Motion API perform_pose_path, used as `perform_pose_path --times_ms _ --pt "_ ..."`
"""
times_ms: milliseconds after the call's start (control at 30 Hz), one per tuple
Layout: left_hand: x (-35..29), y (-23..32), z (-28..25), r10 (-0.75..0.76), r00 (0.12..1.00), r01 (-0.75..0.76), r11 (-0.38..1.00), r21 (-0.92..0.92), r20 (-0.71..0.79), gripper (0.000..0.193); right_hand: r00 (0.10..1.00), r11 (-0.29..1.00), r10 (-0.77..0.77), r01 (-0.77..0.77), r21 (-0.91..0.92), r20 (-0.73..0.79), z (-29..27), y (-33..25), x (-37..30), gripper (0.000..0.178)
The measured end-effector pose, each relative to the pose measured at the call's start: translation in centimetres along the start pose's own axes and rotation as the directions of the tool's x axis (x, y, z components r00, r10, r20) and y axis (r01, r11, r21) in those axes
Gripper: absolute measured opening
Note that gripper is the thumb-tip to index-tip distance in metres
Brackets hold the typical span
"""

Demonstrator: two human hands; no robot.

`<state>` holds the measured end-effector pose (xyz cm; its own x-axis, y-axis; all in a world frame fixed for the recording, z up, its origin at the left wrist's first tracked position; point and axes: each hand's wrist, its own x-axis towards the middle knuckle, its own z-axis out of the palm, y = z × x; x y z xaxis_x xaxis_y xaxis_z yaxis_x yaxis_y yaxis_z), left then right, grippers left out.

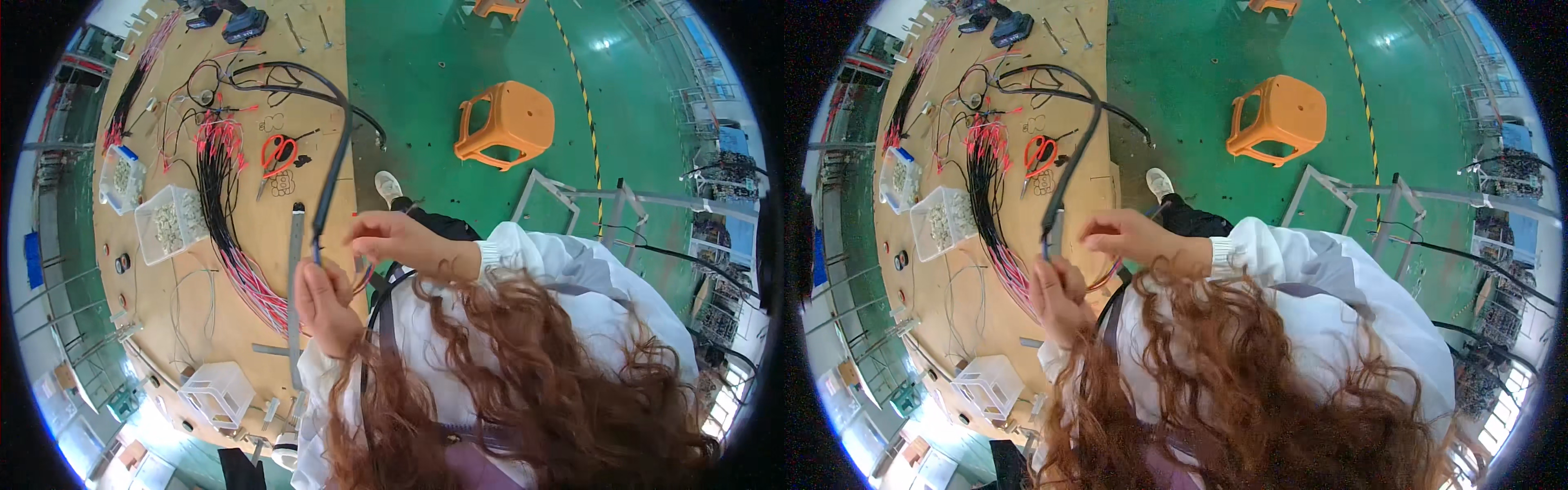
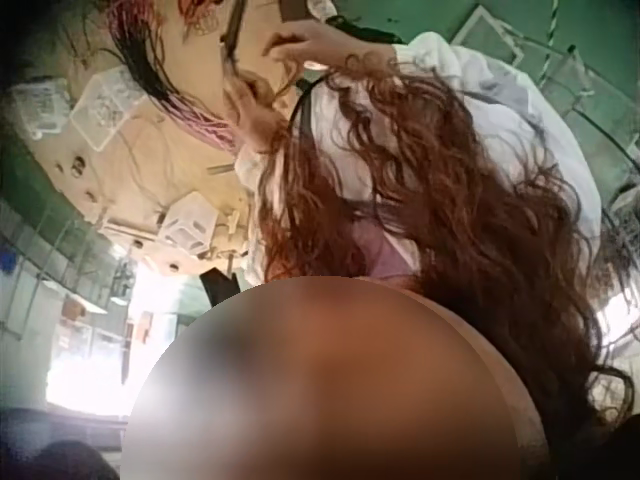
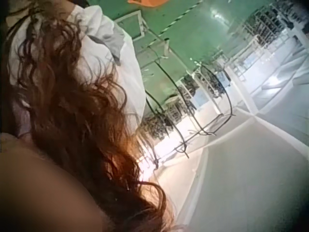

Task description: Measure and cut wires to assemble a complex wiring harness at an industrial workbench.

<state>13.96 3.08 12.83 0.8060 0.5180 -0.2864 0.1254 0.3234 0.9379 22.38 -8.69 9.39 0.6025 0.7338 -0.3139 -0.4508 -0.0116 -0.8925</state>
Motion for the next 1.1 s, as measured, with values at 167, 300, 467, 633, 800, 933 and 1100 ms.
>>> perform_pose_path --times_ms 167,300,467,633,800,933,1100 --pt "0.1 0.1 0.1 0.017 0.998 -0.028 0.982 0.187 0.060 0.027 0.999 0.996 0.017 -0.021 0.081 0.041 1.3 -2.7 0.2 0.018" --pt "0.3 0.9 -0.2 0.027 0.984 -0.080 0.952 0.297 0.176 0.025 0.986 0.986 -0.167 0.167 0.006 0.021 0.8 -2.0 0.7 0.013" --pt "0.3 1.8 -0.4 -0.109 0.980 0.080 0.981 0.177 0.164 0.028 0.825 0.756 -0.561 0.545 -0.362 0.069 0.9 -2.5 1.6 0.008" --pt "0.3 0.9 -0.5 0.414 0.880 -0.469 0.834 0.290 0.233 0.030 0.974 0.990 -0.049 0.018 -0.139 -0.222 -0.2 1.8 3.1 0.006" --pt "0.1 4.9 0.5 0.324 0.915 -0.379 0.894 0.237 0.241 0.034 0.983 0.979 0.172 -0.177 0.099 0.056 1.1 3.1 3.0 0.016" --pt "1.1 3.9 0.0 0.199 0.956 -0.252 0.932 0.259 0.214 0.030 0.985 0.979 -0.172 0.168 0.113 0.025 1.3 -3.7 0.9 0.022" --pt "0.9 3.6 0.1 0.124 0.968 -0.213 0.861 0.462 0.216 0.023 0.991 0.991 -0.135 0.135 -0.017 0.002 1.5 -4.7 0.4 0.013"
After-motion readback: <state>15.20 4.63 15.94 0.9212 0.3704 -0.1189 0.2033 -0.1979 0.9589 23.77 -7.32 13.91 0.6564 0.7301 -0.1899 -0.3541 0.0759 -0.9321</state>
